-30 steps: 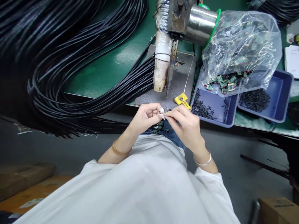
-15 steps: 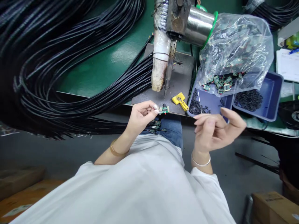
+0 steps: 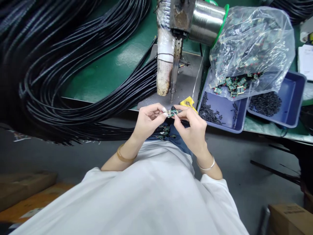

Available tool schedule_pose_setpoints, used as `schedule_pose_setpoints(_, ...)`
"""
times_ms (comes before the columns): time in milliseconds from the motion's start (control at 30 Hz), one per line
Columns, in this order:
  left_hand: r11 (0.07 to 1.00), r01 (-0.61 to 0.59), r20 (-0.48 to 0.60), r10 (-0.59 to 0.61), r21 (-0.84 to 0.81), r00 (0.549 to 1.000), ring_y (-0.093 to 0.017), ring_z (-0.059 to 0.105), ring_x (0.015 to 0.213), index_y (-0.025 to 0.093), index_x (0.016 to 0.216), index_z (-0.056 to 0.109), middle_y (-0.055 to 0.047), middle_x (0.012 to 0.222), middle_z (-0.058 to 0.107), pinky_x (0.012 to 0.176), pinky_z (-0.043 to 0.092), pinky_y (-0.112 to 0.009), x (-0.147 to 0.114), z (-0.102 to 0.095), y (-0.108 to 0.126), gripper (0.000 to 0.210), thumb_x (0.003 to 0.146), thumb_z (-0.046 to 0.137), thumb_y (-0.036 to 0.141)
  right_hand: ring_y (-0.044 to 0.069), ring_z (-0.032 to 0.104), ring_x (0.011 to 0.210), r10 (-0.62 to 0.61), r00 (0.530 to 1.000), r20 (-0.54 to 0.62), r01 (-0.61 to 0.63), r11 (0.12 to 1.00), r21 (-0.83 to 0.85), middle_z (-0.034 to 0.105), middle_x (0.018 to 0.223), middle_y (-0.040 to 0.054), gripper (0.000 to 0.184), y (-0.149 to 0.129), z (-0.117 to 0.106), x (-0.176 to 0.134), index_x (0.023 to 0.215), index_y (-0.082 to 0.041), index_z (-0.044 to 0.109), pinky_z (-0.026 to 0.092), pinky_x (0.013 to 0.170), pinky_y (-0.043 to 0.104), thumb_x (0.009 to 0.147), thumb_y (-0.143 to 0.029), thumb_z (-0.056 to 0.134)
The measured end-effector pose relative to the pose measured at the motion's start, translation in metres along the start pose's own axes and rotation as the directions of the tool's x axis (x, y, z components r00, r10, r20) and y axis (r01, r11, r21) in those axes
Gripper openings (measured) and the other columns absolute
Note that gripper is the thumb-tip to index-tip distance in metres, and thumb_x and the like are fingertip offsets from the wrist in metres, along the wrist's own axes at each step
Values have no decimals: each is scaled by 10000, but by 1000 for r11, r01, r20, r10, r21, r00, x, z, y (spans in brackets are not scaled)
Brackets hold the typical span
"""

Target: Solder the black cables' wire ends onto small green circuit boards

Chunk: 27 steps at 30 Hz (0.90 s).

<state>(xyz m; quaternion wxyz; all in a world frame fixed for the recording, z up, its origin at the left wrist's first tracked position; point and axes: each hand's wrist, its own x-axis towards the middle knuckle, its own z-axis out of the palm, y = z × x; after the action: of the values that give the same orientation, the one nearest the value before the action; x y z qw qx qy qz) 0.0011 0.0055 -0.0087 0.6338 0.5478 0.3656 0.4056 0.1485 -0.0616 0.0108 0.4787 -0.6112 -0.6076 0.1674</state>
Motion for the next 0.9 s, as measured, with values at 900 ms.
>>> schedule_pose_setpoints(900, 1000, -1, -84, -1, -28, 996, -66, 530, 526, 135, 635, 663, 27, 583, 617, 539, 440, -177, 22, 8, 10, 42, 674, 675, 125, 192, 755, 1008, -150, 989, 0, 149, 985, -85, 777, 1074, 38, 149, 4, -6, 23, 813, -218, 615, 619, 859, 316, 823, -78, 665)
